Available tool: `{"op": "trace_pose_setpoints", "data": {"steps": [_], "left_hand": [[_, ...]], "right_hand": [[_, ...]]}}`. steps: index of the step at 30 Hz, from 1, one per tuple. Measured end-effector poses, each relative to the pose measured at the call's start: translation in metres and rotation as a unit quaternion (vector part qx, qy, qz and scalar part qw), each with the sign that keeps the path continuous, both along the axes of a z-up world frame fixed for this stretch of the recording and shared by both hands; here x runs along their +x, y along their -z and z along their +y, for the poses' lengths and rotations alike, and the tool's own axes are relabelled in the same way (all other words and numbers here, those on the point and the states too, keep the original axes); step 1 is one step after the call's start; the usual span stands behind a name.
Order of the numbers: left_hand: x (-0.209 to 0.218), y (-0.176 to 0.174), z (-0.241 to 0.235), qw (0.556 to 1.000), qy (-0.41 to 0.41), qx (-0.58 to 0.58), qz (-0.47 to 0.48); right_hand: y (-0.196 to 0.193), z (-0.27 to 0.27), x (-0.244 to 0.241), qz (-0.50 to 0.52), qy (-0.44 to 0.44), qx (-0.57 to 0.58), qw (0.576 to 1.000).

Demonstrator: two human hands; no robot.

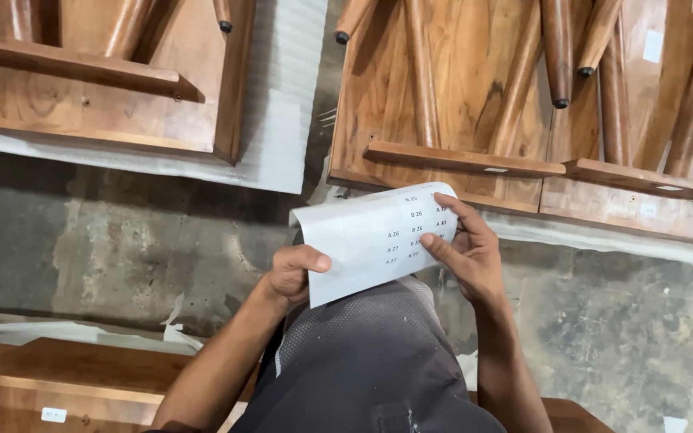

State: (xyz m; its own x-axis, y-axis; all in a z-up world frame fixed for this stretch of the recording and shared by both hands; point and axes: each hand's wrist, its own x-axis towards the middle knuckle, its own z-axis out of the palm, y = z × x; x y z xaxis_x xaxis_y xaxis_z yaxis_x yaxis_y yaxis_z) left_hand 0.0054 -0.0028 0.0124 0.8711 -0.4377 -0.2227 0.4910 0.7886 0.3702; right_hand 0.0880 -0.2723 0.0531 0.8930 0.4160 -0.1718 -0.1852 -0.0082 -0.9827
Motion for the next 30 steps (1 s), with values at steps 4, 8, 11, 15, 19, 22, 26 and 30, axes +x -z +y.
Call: {"op": "trace_pose_setpoints", "data": {"steps": [4, 8, 11, 15, 19, 22, 26, 30], "left_hand": [[0.000, -0.003, -0.005, 0.996, -0.018, -0.082, -0.036], [-0.003, 0.014, -0.006, 0.997, -0.015, -0.066, 0.042], [-0.004, 0.022, -0.006, 0.998, -0.003, -0.034, 0.054], [-0.008, 0.037, -0.010, 0.997, 0.025, -0.016, 0.068], [-0.015, 0.046, -0.010, 0.998, 0.033, 0.033, 0.033], [-0.018, 0.050, -0.010, 0.997, 0.035, 0.068, 0.019], [-0.022, 0.067, -0.009, 0.992, 0.046, 0.102, 0.049], [-0.023, 0.062, -0.002, 0.986, 0.046, 0.148, 0.063]], "right_hand": [[-0.003, 0.006, -0.004, 0.006, 0.032, 0.061, 0.998], [-0.039, 0.025, -0.004, -0.326, 0.047, -0.300, 0.895], [-0.052, 0.031, -0.011, -0.490, 0.049, -0.413, 0.766], [-0.051, 0.035, -0.003, -0.467, -0.033, -0.366, 0.804], [-0.049, 0.036, 0.002, -0.450, -0.062, -0.334, 0.826], [-0.047, 0.038, 0.003, -0.451, -0.061, -0.303, 0.837], [-0.043, 0.038, -0.001, -0.435, -0.045, -0.272, 0.857], [-0.013, 0.005, 0.009, -0.402, -0.070, -0.249, 0.878]]}}
